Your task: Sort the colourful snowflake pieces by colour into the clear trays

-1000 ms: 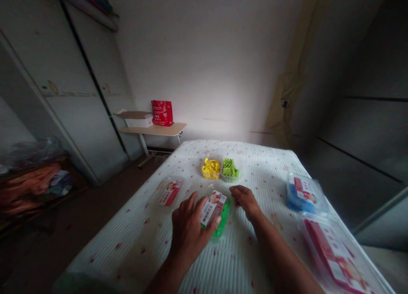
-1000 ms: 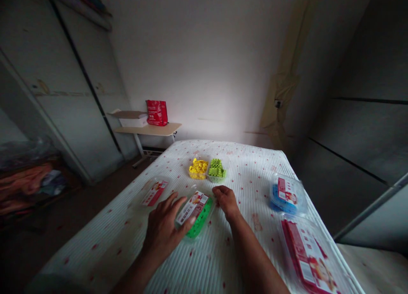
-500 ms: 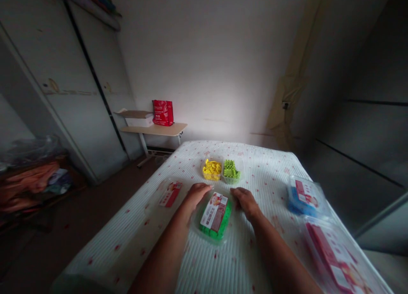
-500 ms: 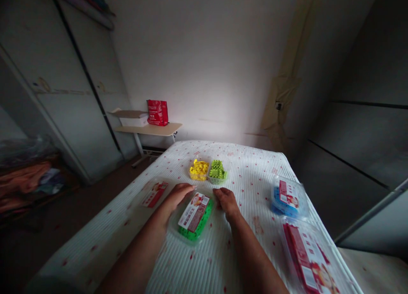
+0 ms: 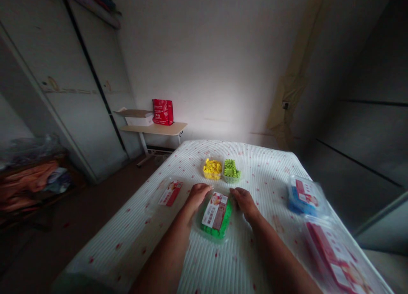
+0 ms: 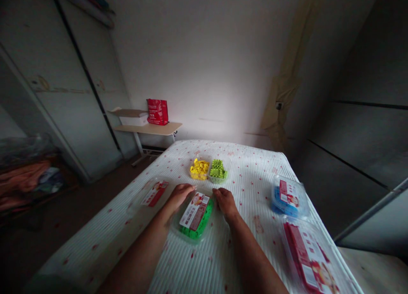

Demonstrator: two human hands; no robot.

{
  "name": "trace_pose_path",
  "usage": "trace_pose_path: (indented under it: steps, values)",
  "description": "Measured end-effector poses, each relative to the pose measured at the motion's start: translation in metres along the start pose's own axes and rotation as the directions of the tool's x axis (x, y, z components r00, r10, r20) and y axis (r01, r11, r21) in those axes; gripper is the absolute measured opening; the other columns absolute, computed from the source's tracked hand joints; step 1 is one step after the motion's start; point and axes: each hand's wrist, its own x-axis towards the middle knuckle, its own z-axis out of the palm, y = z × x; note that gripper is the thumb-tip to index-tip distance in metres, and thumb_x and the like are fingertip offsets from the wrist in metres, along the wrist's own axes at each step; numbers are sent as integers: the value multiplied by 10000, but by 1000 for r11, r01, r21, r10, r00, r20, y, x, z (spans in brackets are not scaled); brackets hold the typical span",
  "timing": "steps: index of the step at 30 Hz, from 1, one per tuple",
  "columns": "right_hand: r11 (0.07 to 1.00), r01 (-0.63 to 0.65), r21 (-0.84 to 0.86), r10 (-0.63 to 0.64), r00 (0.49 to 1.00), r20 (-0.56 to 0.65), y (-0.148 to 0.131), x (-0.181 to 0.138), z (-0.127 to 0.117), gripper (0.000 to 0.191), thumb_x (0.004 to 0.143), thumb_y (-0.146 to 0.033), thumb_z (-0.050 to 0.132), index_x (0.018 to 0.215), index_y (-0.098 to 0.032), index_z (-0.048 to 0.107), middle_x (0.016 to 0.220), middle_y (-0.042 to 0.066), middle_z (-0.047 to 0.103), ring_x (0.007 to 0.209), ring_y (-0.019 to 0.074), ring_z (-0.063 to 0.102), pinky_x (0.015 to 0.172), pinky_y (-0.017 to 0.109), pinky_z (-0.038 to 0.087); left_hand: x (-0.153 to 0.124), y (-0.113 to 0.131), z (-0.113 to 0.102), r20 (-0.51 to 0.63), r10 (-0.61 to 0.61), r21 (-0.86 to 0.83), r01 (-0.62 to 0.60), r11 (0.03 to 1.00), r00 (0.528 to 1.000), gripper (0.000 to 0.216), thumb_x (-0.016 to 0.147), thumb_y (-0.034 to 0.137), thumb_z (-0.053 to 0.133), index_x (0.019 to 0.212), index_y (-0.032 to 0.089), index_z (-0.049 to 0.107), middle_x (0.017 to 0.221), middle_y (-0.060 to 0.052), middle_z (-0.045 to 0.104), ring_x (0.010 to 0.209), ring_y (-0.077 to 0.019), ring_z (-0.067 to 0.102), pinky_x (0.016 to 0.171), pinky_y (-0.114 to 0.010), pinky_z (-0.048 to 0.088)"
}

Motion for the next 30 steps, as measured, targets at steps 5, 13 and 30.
trace_pose_path:
  steps: [5,13,30]
  values:
    - [999,25,-35,-26,999,-19,1,1,1,400,653,-563,525,519,-208,398,382,-73,364,357,65,315,362,209,212,2,-2,0,-1,16,17,-16,1000,1000,287,634,410,582,636,126,623,573,3,592,561,-127,527,551,-236,376]
    - [973,158,-170,-174,981,-82,5,2,1,430,689,-594,483,515,-206,415,435,-46,374,434,88,333,400,219,241,4,-5,-3,47,74,67,-77,995,996,324,657,442,572,624,123,615,550,7,568,558,-122,502,527,-217,361]
    - [997,28,-71,-36,993,-116,-6,-14,0,424,703,-616,488,630,-199,481,463,-45,465,399,110,441,402,235,322,-16,13,-19,96,-17,20,15,1000,995,378,666,531,545,592,160,545,521,35,495,508,-110,452,508,-233,325]
